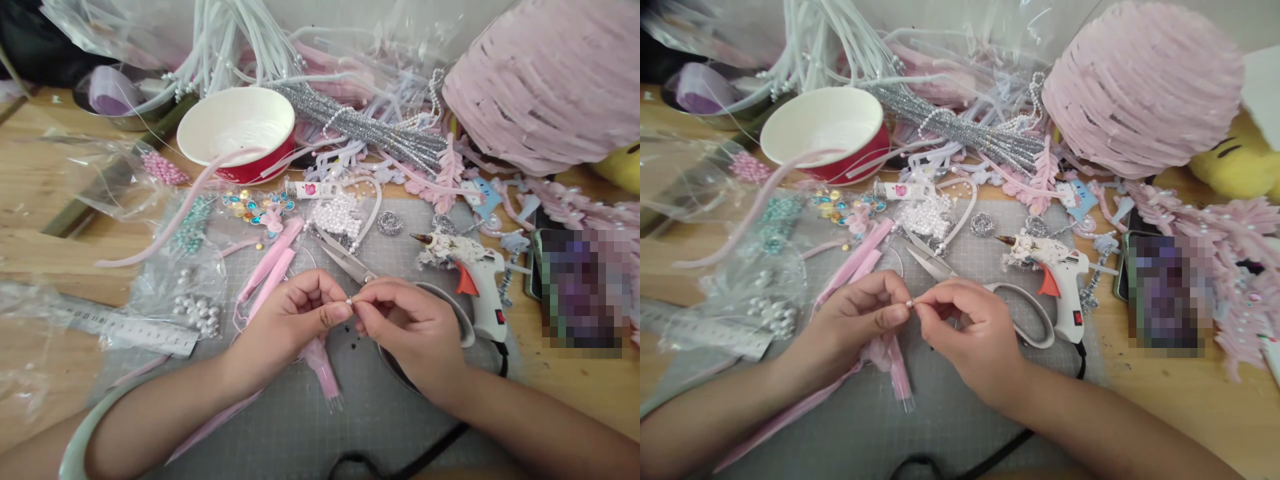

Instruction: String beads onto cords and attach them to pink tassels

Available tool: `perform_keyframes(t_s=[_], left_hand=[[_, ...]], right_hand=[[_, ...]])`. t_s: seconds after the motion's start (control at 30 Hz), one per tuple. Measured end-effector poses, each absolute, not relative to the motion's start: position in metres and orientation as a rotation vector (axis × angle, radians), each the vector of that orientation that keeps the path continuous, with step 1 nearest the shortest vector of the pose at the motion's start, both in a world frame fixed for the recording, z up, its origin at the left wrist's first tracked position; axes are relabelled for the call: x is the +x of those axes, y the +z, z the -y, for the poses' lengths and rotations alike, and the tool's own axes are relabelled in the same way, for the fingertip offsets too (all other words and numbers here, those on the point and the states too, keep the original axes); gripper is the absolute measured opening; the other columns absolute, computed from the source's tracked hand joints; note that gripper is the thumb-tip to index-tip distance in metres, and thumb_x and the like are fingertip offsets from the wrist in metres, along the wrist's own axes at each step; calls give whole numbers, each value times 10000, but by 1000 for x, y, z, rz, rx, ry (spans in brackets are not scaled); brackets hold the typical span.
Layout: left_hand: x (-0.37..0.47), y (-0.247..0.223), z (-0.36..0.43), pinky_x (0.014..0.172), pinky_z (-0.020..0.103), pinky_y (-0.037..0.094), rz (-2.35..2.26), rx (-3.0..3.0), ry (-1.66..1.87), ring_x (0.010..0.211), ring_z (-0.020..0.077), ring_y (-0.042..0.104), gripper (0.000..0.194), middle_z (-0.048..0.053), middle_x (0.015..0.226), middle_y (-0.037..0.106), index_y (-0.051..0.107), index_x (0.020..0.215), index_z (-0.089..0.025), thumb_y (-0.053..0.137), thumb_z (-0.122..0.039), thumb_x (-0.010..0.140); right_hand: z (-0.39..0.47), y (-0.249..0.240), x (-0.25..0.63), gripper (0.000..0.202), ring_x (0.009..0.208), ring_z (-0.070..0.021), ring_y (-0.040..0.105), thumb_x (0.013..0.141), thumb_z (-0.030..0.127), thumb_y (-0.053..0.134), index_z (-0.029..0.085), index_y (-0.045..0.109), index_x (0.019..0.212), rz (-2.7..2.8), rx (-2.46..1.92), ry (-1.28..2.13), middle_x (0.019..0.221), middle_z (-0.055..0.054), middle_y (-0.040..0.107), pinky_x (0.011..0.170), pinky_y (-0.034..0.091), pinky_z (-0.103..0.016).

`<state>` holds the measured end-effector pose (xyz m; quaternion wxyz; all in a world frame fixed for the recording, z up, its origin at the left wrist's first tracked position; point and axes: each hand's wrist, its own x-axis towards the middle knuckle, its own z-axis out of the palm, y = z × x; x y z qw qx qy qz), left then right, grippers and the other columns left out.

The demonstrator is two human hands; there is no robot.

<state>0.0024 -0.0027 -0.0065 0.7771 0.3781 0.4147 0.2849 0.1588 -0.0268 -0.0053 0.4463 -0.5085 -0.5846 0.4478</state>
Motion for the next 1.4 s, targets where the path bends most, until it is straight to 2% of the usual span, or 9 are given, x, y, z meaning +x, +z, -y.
perform_keyframes(t_s=[0.2, 0.4, 0.7, 1.0, 1.4], left_hand=[[1, -5, 2, 351, 129, 327, -893, 830, 623, 376, 29, 403, 170, -75, 487, 471, 507, 658, -148, 622, -227, 754], [0, -7, 2, 369, 130, 329, -873, 817, 630, 404, 32, 407, 156, -60, 509, 494, 534, 642, -144, 635, -221, 733], [3, -6, 3, 329, 139, 310, -901, 768, 597, 356, 34, 413, 194, -68, 478, 469, 514, 610, -147, 651, -237, 714], [-2, -4, 3, 387, 151, 335, -897, 829, 566, 421, 41, 403, 159, -57, 537, 452, 552, 752, -152, 577, -306, 779], [1, -4, 3, 323, 141, 280, -935, 825, 578, 342, 29, 382, 197, -67, 483, 446, 526, 684, -150, 590, -316, 768]], right_hand=[[28, -5, 161, 89, 552, -93, 563, 761, 134, 603, 176, 681, 758, 1449, -1235, 1146, 616, 4, 610, 507, 464, -213], [26, -6, 161, 166, 570, -95, 584, 754, 107, 608, 209, 719, 825, 1447, -1149, 1155, 670, -10, 641, 522, 485, -218], [26, -4, 157, 122, 522, -86, 549, 720, 97, 621, 178, 705, 755, 1385, -1203, 1127, 607, 1, 616, 478, 446, -207], [25, -6, 158, 144, 517, -80, 530, 728, 108, 623, 210, 713, 777, 1363, -1241, 1164, 603, 16, 603, 476, 433, -196], [25, -4, 157, 104, 505, -77, 537, 734, 117, 622, 186, 696, 755, 1371, -1261, 1155, 604, 14, 607, 465, 443, -190]])
